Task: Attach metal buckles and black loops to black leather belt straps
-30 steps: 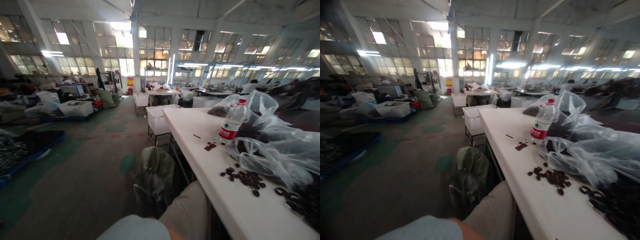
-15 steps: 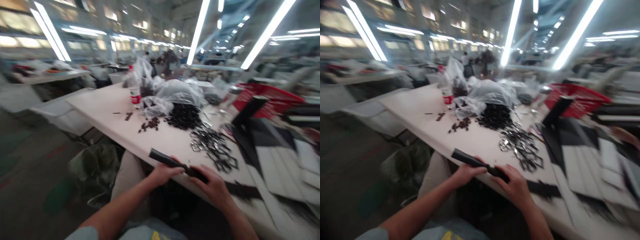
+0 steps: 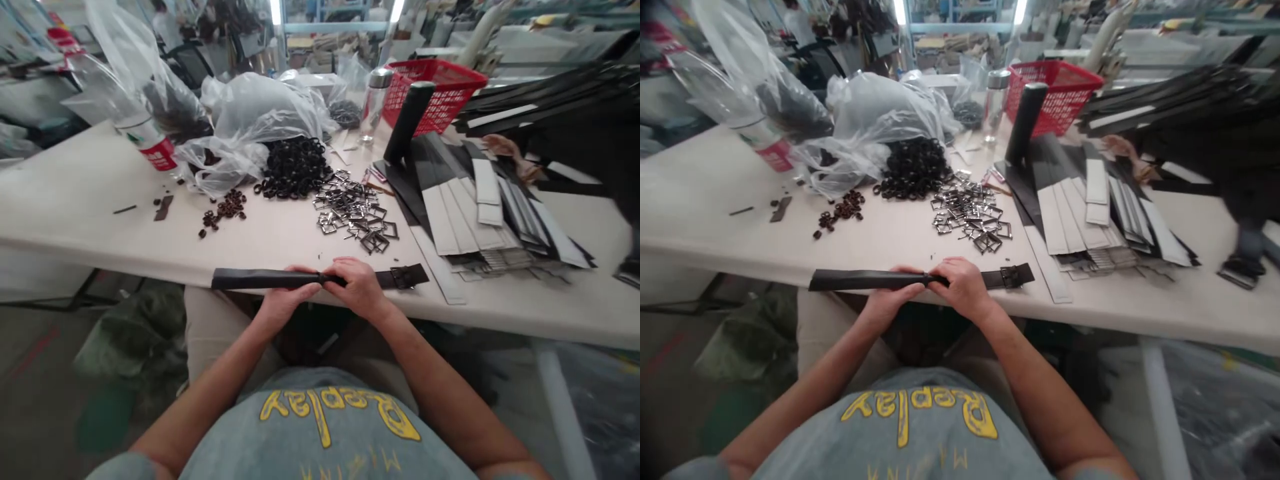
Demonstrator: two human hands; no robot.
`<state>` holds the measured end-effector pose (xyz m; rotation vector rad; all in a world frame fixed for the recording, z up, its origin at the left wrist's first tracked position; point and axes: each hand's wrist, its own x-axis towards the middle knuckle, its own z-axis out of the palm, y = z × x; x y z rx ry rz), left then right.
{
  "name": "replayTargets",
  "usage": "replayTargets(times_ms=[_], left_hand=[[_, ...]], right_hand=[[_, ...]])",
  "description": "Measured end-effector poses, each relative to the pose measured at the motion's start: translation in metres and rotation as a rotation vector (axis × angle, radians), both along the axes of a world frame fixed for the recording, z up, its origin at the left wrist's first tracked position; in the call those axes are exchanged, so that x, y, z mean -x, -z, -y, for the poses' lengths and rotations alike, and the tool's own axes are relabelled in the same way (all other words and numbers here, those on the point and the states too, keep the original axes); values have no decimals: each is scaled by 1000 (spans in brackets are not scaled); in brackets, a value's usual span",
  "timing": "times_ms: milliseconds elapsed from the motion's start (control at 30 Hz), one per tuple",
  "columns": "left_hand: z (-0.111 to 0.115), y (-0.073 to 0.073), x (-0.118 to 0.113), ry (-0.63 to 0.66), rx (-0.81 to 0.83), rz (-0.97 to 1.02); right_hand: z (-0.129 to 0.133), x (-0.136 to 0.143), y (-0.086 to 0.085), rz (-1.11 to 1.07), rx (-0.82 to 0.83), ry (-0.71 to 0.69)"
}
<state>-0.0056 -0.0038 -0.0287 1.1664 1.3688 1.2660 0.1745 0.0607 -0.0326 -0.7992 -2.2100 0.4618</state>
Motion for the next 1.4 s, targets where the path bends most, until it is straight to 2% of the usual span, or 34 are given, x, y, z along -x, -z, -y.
replayTargets(times_ms=[133,233,433,667,833,967,1167,1400], left_hand=[[-1,0,-1,-42,-4,20],[0,-3,4,-67,-5,39],[-1,0,18,-127,8,76],[1,15,20,-115,16,201],[2,15,19,-121,10,201],[2,11,14,-117,-3,177],[6,9,-6,-51,-21,122],[3,5,-20,-175,2,281]], right_hand=[[-1,1,-3,50,10,-45],[-1,-8,-9,117,29,-93],[-3,-30,-14,170,46,-2],[0,-20,-12,118,4,-1],[0,-16,-15,81,8,-33],[1,-13,-14,59,-33,-28],[6,-1,-7,74,-81,-31],[6,14,-10,176,-78,29]])
